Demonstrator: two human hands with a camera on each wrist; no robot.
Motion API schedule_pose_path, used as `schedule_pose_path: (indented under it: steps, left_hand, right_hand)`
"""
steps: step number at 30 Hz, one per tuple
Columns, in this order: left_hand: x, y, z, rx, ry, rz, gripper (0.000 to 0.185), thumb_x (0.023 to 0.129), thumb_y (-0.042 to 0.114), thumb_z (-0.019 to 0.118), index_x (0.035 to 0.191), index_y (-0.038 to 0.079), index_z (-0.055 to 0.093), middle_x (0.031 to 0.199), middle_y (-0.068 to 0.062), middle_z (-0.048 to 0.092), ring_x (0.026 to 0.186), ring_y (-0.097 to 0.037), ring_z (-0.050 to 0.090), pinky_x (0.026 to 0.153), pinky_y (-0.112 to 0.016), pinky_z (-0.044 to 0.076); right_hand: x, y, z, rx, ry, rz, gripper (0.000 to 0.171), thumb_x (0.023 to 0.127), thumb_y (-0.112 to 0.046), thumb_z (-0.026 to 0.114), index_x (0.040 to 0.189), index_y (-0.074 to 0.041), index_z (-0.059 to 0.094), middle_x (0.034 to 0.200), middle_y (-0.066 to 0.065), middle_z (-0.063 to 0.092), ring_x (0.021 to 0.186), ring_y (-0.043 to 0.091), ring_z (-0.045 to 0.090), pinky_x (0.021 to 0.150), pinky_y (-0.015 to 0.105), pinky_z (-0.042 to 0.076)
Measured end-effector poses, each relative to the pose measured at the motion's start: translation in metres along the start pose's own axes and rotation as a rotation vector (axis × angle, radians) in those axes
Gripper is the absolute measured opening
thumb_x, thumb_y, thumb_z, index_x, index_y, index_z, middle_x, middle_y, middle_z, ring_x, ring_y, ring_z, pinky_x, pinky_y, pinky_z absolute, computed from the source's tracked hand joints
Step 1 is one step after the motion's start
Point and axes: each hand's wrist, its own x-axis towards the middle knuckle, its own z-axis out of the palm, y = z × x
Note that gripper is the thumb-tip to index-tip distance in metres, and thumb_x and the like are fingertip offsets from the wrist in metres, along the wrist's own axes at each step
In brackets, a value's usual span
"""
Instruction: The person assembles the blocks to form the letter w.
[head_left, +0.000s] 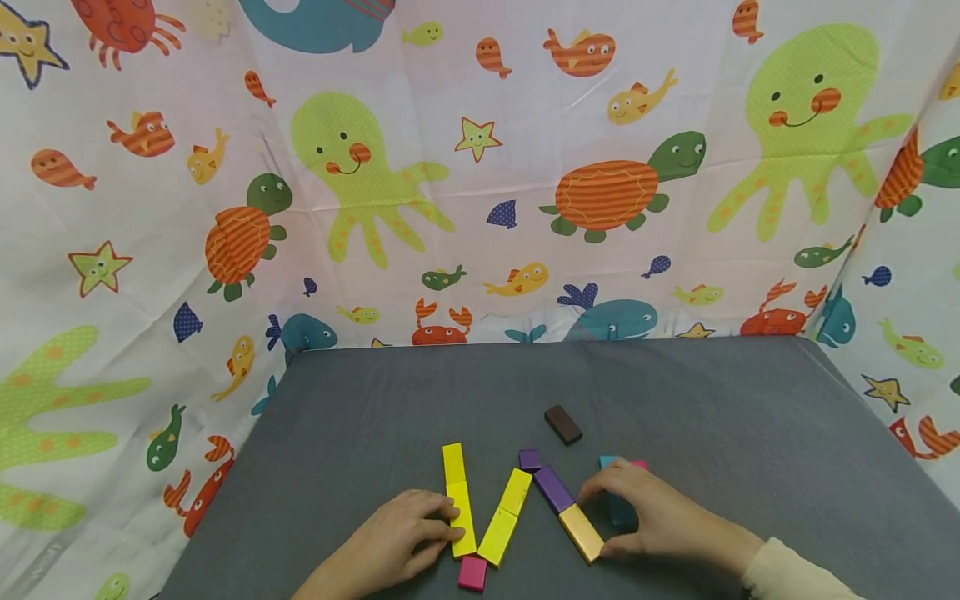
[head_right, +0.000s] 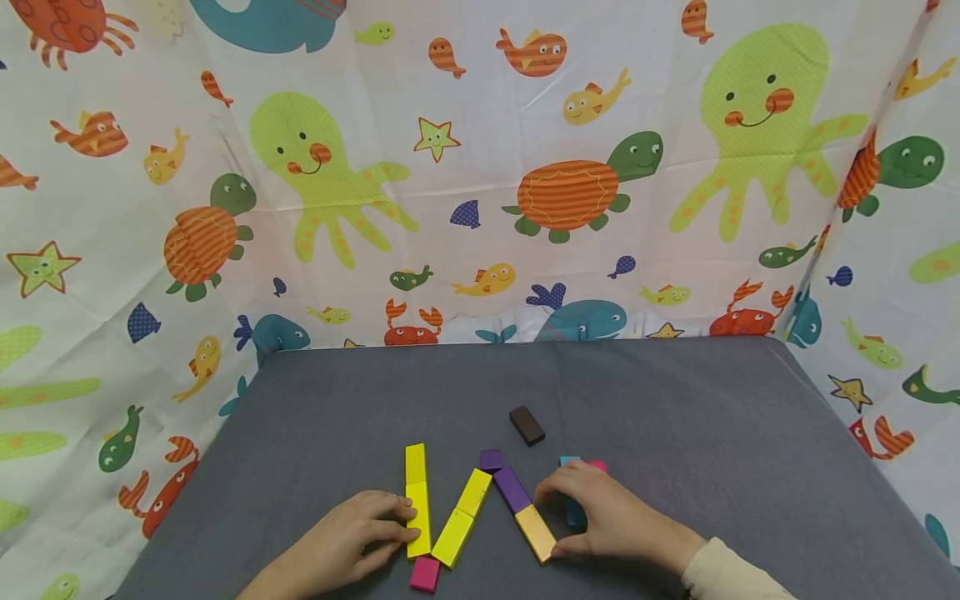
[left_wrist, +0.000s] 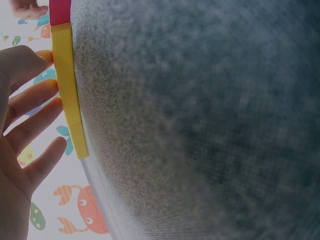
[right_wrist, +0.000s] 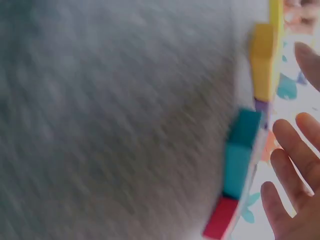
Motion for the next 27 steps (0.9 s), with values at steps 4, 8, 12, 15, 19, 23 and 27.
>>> schedule_pose_path:
  steps: [4,8,12,15,19,23,27]
  left_hand:
    - [0.000,-0.001,0.000,0.001,0.011,0.007,0.025,0.093,0.030,0.069,0.117,0.036,0.072,0.121,0.013,0.065,0.110,-0.005,0.060,0.099,-0.034,0.054]
    - [0.000,-0.001,0.000,0.008,0.027,0.015,0.025,0.092,0.029,0.069,0.116,0.036,0.072,0.120,0.013,0.065,0.110,-0.005,0.060,0.098,-0.033,0.054]
    - [0.000,-0.002,0.001,0.007,0.028,0.017,0.025,0.092,0.029,0.069,0.116,0.035,0.072,0.119,0.013,0.066,0.109,-0.005,0.061,0.098,-0.033,0.054]
    - [0.000,-0.002,0.001,0.001,0.018,0.015,0.025,0.093,0.029,0.069,0.116,0.035,0.072,0.120,0.013,0.066,0.110,-0.005,0.061,0.099,-0.034,0.054]
    - [0.000,-0.002,0.002,-0.007,0.015,0.014,0.025,0.093,0.029,0.068,0.117,0.035,0.072,0.120,0.013,0.065,0.110,-0.005,0.061,0.099,-0.034,0.054]
    - [0.000,-0.002,0.003,-0.008,0.022,0.018,0.025,0.093,0.028,0.068,0.117,0.035,0.072,0.121,0.013,0.065,0.110,-0.005,0.061,0.099,-0.034,0.054]
    - [0.000,-0.002,0.002,-0.011,0.018,0.019,0.025,0.093,0.028,0.068,0.117,0.035,0.071,0.121,0.013,0.065,0.110,-0.005,0.061,0.099,-0.034,0.054]
  right_hand:
    - [-0.002,0.007,-0.013,-0.041,0.116,0.064,0.055,0.073,-0.040,0.086,0.122,-0.026,0.064,0.117,-0.020,0.060,0.108,0.002,0.052,0.088,0.028,0.055]
    - [-0.007,0.018,-0.022,-0.112,0.217,0.125,0.056,0.070,-0.031,0.089,0.121,-0.023,0.066,0.115,-0.015,0.065,0.106,0.002,0.054,0.086,0.031,0.056]
    - [-0.014,0.032,-0.025,-0.150,0.261,0.196,0.055,0.067,-0.025,0.090,0.118,-0.020,0.069,0.109,-0.011,0.068,0.101,0.004,0.057,0.084,0.033,0.056]
    - [-0.019,0.041,-0.025,-0.153,0.231,0.256,0.052,0.068,-0.025,0.089,0.117,-0.020,0.071,0.108,-0.011,0.068,0.101,0.007,0.059,0.085,0.037,0.056]
    - [-0.023,0.049,-0.027,-0.133,0.158,0.332,0.047,0.072,-0.028,0.087,0.116,-0.023,0.071,0.109,-0.013,0.067,0.104,0.012,0.061,0.088,0.041,0.056]
    - [-0.024,0.053,-0.029,-0.119,0.130,0.358,0.041,0.074,-0.027,0.085,0.113,-0.024,0.072,0.108,-0.013,0.068,0.104,0.013,0.062,0.087,0.040,0.056]
    - [-0.024,0.054,-0.028,-0.132,0.132,0.362,0.035,0.074,-0.025,0.085,0.108,-0.026,0.073,0.105,-0.015,0.068,0.102,0.010,0.062,0.085,0.037,0.056]
